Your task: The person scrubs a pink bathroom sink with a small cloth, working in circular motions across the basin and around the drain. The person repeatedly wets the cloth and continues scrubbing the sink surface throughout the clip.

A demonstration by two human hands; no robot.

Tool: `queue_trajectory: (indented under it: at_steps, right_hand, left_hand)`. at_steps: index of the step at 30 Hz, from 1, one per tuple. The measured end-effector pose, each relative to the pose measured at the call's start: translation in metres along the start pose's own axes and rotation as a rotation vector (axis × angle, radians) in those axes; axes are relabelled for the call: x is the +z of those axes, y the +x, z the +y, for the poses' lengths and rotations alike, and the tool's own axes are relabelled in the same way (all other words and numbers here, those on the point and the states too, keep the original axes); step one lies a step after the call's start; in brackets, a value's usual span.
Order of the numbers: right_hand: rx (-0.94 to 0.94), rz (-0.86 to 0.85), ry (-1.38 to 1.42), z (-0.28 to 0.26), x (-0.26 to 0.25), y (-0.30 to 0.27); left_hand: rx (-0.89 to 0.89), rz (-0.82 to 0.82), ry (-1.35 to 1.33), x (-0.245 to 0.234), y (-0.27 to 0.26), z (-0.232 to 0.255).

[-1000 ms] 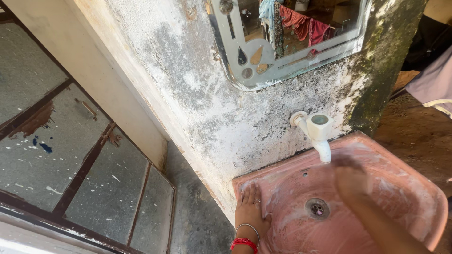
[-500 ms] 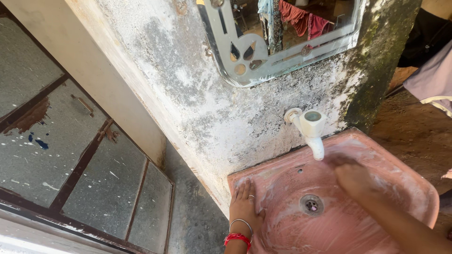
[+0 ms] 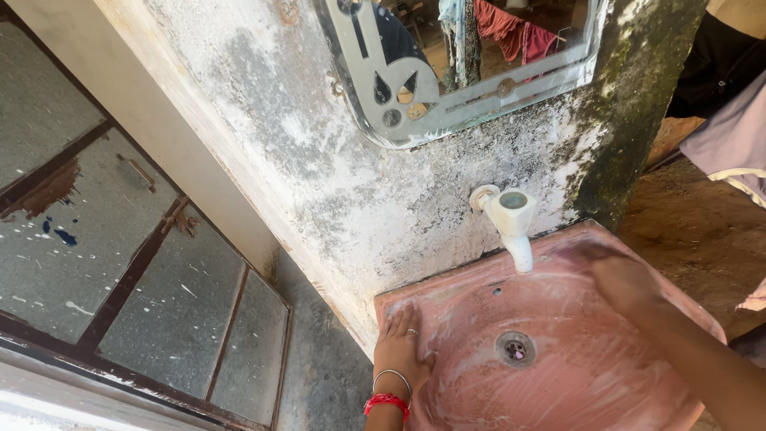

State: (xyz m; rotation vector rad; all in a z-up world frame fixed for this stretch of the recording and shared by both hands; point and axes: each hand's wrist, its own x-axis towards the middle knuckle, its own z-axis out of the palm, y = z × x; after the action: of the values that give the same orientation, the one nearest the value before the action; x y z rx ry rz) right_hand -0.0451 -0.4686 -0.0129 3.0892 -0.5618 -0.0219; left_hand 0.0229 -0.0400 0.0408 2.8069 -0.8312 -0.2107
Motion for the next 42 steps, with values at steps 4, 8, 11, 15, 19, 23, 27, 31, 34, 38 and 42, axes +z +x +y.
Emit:
queue_trajectory:
  at_steps: [4,8,11,15,19,23,27,31,34,38,42]
  right_hand:
    - [0.316,0.025,-0.029,-0.023,-0.011,0.003]
    - [0.039,0.425,0.288,-0.064,0.016,0.010]
    - [-0.153,0.405,0.210,-0.081,0.029,0.015]
    - [-0.118,0.287,-0.170,-0.071,0.003,0.014]
    - [0.230,-0.007,-0.127,-0.037,-0.040,0.012]
    - [0.161,0.310,0.096,-0.039,-0.021,0.011]
    - [-0.229,0.629,0.015,-0.055,0.018,0.025]
    - [0.045,0.175,-0.112,-0.012,0.000,0.035]
    - [0.263,-0.034,-0.104,0.004,-0.017,0.042]
    - [0.350,-0.081,-0.037,-0.018,-0.007,0.039]
    - [-0.186,0.551,-0.045,-0.026,0.001,0.021]
  left_hand:
    - [0.013,-0.005,0.008,0.001,0.001,0.001]
    - [0.007,-0.008,0.001,0.002,0.003,-0.001]
    - [0.005,-0.009,-0.010,0.002,0.004,-0.001]
    - [0.011,0.001,-0.019,0.003,0.002,-0.001]
    - [0.008,-0.001,-0.027,0.000,0.004,-0.003]
    - [0.016,0.011,-0.044,0.003,0.007,-0.001]
    - [0.023,0.032,-0.054,0.004,0.005,-0.005]
    - [0.037,0.035,-0.061,0.008,0.007,-0.004]
    - [0.059,0.063,-0.080,0.008,0.007,-0.009]
    - [0.079,0.087,-0.120,0.012,0.010,-0.011]
    - [0.081,0.080,-0.129,0.014,0.012,-0.013]
